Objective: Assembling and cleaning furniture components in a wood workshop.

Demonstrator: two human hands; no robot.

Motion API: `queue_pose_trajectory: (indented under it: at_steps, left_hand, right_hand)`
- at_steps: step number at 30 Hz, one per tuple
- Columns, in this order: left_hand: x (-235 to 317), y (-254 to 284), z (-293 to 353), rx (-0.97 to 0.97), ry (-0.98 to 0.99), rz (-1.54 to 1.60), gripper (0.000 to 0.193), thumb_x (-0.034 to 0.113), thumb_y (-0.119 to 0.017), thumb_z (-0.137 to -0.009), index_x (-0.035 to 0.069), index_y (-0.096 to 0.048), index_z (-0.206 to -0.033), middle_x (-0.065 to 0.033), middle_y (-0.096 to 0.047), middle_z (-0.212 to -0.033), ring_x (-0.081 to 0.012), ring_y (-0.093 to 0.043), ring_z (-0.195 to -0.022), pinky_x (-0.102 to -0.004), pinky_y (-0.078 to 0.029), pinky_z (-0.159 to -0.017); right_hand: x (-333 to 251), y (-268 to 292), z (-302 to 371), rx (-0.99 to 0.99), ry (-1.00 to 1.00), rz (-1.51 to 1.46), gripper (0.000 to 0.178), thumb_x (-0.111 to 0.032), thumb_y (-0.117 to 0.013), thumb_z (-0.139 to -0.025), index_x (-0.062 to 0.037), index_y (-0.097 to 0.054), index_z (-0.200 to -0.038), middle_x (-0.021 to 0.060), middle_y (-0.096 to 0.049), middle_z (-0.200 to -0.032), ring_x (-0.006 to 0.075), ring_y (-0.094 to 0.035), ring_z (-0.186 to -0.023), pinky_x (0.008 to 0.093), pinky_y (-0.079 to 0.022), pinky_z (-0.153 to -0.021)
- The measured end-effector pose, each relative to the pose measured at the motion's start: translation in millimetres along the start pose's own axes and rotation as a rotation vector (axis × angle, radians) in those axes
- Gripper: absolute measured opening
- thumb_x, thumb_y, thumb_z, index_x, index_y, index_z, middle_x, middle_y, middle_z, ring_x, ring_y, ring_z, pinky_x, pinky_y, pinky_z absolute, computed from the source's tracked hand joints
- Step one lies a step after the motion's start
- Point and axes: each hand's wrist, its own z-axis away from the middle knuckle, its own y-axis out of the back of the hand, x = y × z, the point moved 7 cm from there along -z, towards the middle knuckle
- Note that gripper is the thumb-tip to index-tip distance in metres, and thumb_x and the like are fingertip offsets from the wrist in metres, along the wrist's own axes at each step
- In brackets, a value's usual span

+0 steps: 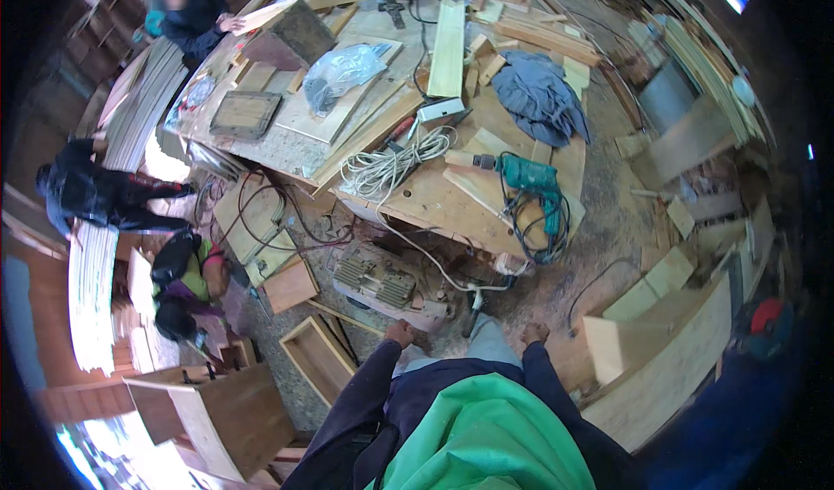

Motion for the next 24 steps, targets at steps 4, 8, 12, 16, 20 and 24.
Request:
queue_pose_trajectory:
  at_steps: [4, 8, 12, 16, 20, 24]
  left_hand:
    - [32, -18, -2, 0.071, 0.103, 0.088, 0.028, 0.029, -0.048, -0.079, 0.005, -0.058, -0.089, -0.0220, -0.061, -0.085, -0.0375, -0.058, -0.083, -0.0439, -0.046, -0.076]
    - [52, -44, 3, 0.113, 0.149, 0.231, 0.027, 0.027, -0.049, -0.077, 0.005, -0.059, -0.090, -0.0215, -0.061, -0.085, -0.0373, -0.058, -0.084, -0.0437, -0.046, -0.075]
    - [80, -54, 21, 0.182, 0.199, 0.296, 0.025, 0.026, -0.049, -0.076, 0.006, -0.060, -0.087, -0.0197, -0.061, -0.084, -0.0365, -0.058, -0.084, -0.0430, -0.046, -0.074]
    - [73, -67, 41, 0.226, 0.277, 0.375, 0.023, 0.025, -0.049, -0.076, 0.005, -0.061, -0.080, -0.0184, -0.061, -0.078, -0.0334, -0.059, -0.076, -0.0397, -0.047, -0.068]
    - [43, -71, 47, 0.145, 0.334, 0.274, 0.025, 0.027, -0.049, -0.077, 0.006, -0.060, -0.082, -0.0188, -0.061, -0.082, -0.0358, -0.059, -0.082, -0.0418, -0.047, -0.072]
    - [22, -41, 70, 0.264, 0.413, 0.307, 0.025, 0.026, -0.050, -0.076, 0.005, -0.060, -0.085, -0.0198, -0.061, -0.083, -0.0354, -0.059, -0.084, -0.0420, -0.046, -0.073]
  right_hand:
    - [-32, -32, -59, -0.311, 0.407, 0.433, 0.006, -0.005, -0.054, -0.068, -0.0044, -0.051, -0.063, 0.0079, -0.051, -0.057, 0.0206, -0.055, -0.050, 0.0348, -0.045, -0.043]
    - [-91, -43, -53, -0.489, 0.658, 0.600, 0.009, -0.008, -0.056, -0.069, -0.0051, -0.052, -0.061, 0.0133, -0.051, -0.056, 0.0292, -0.055, -0.059, 0.0373, -0.044, -0.058]
    - [-118, -39, -64, -0.504, 0.660, 0.931, 0.010, -0.011, -0.059, -0.067, -0.0054, -0.051, -0.068, 0.0133, -0.055, -0.063, 0.0269, -0.058, -0.066, 0.0353, -0.046, -0.063]
    - [-144, -24, -65, -0.361, 0.575, 0.715, 0.014, -0.015, -0.060, -0.066, -0.0049, -0.051, -0.071, 0.0145, -0.057, -0.069, 0.0319, -0.057, -0.069, 0.0367, -0.045, -0.063]
    - [-116, -37, -86, -0.399, 1.006, 1.031, 0.012, -0.013, -0.059, -0.065, -0.0040, -0.052, -0.069, 0.0150, -0.057, -0.069, 0.0316, -0.057, -0.069, 0.0360, -0.045, -0.063]
    - [-101, -30, -66, -0.509, 0.678, 1.050, 0.009, -0.011, -0.060, -0.064, -0.0040, -0.054, -0.065, 0.0146, -0.056, -0.064, 0.0284, -0.057, -0.065, 0.0350, -0.045, -0.062]
